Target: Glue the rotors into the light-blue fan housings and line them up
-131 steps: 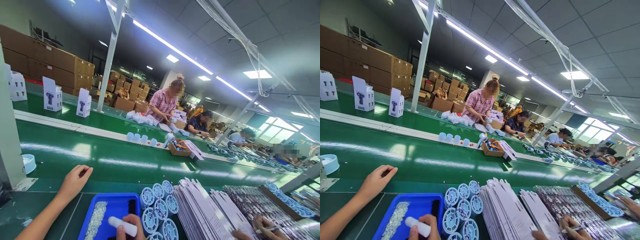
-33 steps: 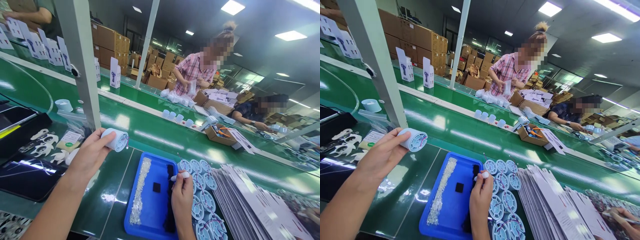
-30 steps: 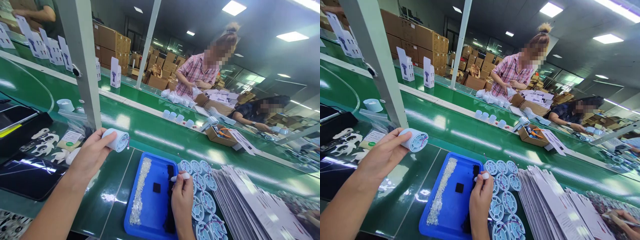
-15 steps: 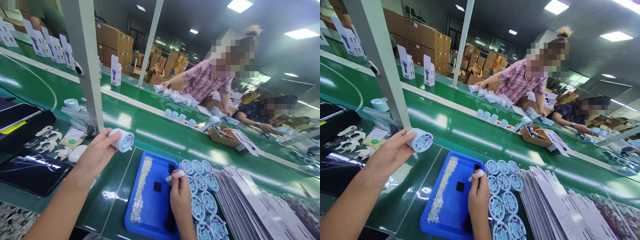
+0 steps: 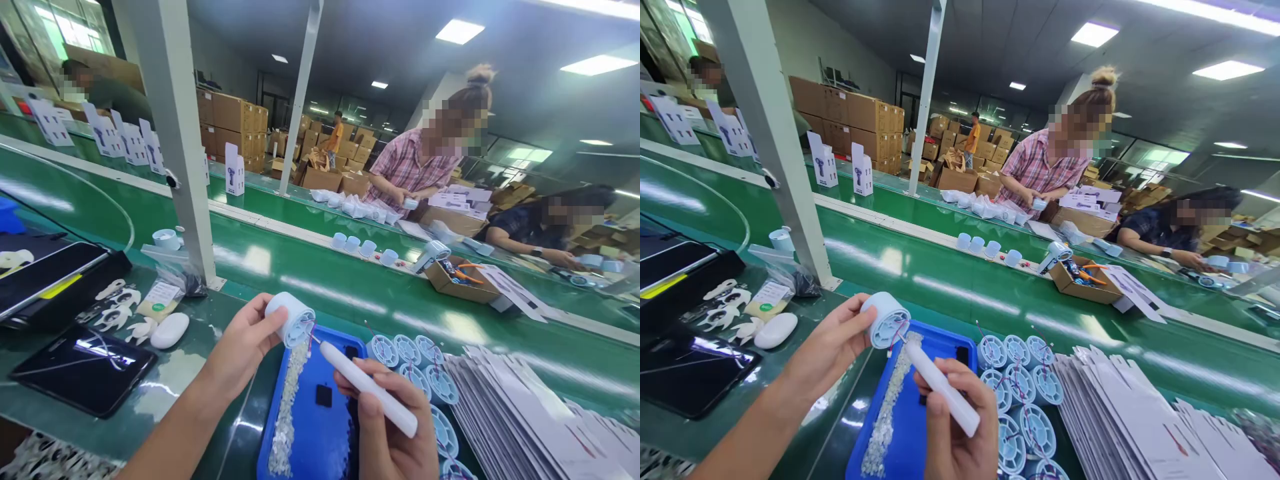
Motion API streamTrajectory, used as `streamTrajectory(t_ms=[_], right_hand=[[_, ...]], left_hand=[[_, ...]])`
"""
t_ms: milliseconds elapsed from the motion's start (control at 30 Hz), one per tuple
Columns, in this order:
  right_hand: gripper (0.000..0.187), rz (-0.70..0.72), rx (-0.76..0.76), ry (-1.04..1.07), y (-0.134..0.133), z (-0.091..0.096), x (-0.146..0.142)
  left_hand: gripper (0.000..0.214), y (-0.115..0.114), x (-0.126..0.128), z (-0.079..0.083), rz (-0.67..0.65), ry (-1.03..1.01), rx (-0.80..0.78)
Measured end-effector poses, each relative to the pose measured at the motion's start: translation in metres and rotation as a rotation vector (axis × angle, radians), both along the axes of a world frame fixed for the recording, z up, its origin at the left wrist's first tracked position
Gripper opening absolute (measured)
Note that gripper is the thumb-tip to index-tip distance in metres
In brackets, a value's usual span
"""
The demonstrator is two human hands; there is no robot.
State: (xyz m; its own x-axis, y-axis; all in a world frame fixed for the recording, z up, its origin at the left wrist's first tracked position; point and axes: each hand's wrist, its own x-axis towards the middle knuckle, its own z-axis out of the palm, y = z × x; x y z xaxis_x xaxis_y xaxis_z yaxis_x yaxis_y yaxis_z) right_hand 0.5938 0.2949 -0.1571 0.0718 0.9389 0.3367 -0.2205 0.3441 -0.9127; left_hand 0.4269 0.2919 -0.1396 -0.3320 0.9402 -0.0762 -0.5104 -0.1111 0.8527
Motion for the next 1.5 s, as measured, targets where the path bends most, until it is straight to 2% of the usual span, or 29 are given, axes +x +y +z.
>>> streamTrajectory(t_ms=[67,333,500,567,633,733,833,933,1233,1500], right_hand=[[0.017,0.027,0.006,0.015,-0.002,0.004,-0.002],[0.015,0.042,0.022,0.033,0.001,0.0,0.002],[0.012,-0.006,0.045,0.024,0.003,-0.001,0.009],[0.014,-0.085,0.087,-0.026,0.012,-0.009,0.018],[0.02,-0.117,0.082,-0.197,0.028,-0.023,0.029],[0.036,-0.042,-0.016,-0.476,0.053,-0.047,0.038],[0.044,0.025,-0.047,-0.569,0.066,-0.067,0.036],[0.044,0.07,-0.039,-0.612,0.067,-0.075,0.031],[0.036,0.129,0.012,-0.671,0.063,-0.079,0.026],[0.031,0.164,0.102,-0.711,0.06,-0.073,0.026]], left_hand=[[0.023,-0.001,0.005,0.003,-0.001,0.036,-0.002],[0.022,-0.006,0.014,0.01,0.02,0.197,-0.013],[0.023,-0.005,0.013,0.012,0.03,0.182,-0.009],[0.024,-0.003,0.009,0.014,0.088,0.168,-0.012],[0.026,-0.001,0.002,0.014,0.188,0.157,-0.015],[0.026,0.0,-0.009,0.013,0.291,0.125,-0.013],[0.025,-0.003,-0.015,0.01,0.296,0.112,-0.008],[0.024,-0.007,-0.017,0.006,0.277,0.129,-0.029],[0.023,-0.01,-0.019,0.004,0.251,0.119,-0.068],[0.022,-0.01,-0.018,0.003,0.211,0.114,-0.069]])
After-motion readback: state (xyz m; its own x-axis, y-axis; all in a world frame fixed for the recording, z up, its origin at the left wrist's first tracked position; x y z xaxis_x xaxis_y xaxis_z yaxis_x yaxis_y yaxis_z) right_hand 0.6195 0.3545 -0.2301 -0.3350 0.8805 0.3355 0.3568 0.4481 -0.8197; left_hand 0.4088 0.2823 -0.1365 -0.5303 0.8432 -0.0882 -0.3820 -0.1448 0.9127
